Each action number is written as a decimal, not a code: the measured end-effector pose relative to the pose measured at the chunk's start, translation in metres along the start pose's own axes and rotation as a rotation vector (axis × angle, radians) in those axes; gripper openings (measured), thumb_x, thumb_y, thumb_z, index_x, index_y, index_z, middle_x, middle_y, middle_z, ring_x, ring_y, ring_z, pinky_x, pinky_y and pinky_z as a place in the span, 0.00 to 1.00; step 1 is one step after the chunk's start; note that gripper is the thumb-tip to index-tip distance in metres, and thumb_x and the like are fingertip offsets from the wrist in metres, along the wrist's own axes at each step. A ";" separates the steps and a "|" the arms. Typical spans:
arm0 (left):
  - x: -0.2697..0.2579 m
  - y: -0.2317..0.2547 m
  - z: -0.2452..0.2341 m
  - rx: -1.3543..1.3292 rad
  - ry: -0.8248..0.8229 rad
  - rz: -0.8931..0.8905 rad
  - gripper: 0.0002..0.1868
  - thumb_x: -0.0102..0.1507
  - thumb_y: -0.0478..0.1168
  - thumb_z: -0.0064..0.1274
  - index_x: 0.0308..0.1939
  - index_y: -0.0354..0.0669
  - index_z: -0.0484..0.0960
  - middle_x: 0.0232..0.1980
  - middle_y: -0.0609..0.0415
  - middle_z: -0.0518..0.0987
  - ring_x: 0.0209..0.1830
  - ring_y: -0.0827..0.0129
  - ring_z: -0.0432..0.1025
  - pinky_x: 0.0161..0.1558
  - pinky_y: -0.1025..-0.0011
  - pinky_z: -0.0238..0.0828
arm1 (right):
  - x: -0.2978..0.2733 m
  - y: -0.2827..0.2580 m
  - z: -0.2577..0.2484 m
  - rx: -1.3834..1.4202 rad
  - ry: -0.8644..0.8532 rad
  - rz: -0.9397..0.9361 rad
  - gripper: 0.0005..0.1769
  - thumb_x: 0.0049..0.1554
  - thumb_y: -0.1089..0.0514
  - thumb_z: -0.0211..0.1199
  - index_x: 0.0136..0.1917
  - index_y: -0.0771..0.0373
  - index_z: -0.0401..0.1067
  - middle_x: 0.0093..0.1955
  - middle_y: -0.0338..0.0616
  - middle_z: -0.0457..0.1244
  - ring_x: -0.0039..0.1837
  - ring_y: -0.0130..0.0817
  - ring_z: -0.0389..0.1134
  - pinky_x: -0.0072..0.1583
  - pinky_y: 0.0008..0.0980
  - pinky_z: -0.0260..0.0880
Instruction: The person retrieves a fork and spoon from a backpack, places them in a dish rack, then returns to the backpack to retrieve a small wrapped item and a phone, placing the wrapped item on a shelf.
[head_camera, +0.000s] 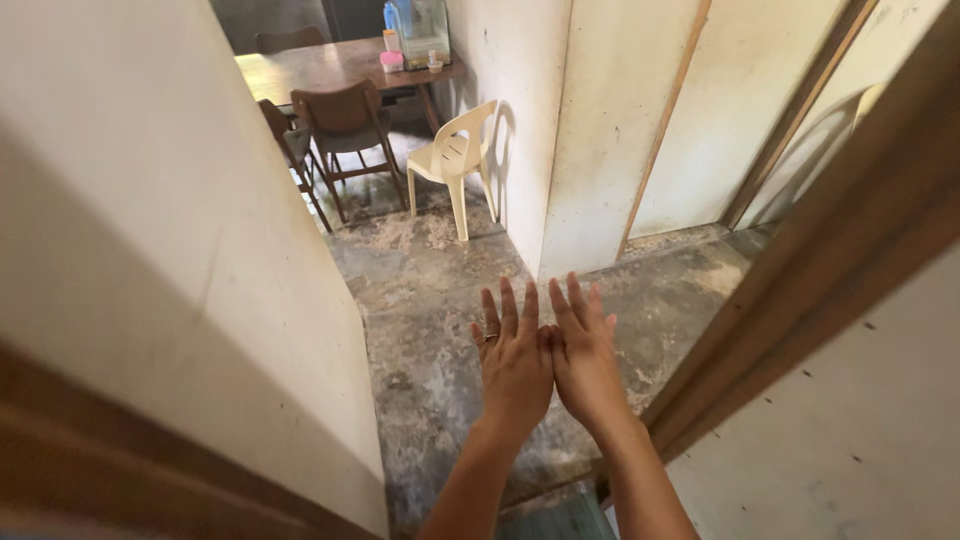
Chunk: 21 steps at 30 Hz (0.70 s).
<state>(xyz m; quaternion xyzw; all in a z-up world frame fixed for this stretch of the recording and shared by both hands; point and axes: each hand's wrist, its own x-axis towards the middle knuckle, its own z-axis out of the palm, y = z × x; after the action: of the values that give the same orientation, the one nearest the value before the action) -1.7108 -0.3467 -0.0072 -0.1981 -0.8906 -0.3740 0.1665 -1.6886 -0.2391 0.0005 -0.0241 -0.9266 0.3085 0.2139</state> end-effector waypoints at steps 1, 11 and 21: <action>0.009 -0.009 -0.002 -0.014 -0.023 -0.019 0.32 0.71 0.45 0.37 0.80 0.47 0.55 0.84 0.42 0.42 0.84 0.45 0.29 0.75 0.40 0.23 | 0.008 -0.001 0.009 -0.009 0.001 -0.003 0.34 0.63 0.56 0.49 0.81 0.48 0.51 0.86 0.43 0.38 0.86 0.52 0.30 0.78 0.60 0.25; 0.103 -0.054 0.029 -0.066 -0.105 -0.031 0.31 0.71 0.46 0.34 0.79 0.45 0.54 0.84 0.42 0.41 0.84 0.44 0.28 0.74 0.41 0.24 | 0.101 0.033 0.052 -0.022 0.050 0.003 0.33 0.64 0.53 0.47 0.81 0.52 0.51 0.86 0.49 0.37 0.86 0.53 0.31 0.78 0.57 0.30; 0.213 -0.061 0.105 -0.082 -0.097 0.059 0.30 0.73 0.47 0.33 0.79 0.48 0.55 0.84 0.43 0.42 0.83 0.44 0.29 0.74 0.41 0.25 | 0.208 0.104 0.042 -0.053 0.112 0.045 0.33 0.64 0.57 0.49 0.81 0.57 0.50 0.85 0.49 0.39 0.85 0.53 0.32 0.78 0.56 0.33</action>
<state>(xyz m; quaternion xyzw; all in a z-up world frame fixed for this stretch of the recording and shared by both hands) -1.9398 -0.2601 -0.0185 -0.2490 -0.8752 -0.3952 0.1258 -1.9038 -0.1419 -0.0106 -0.0677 -0.9201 0.2869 0.2579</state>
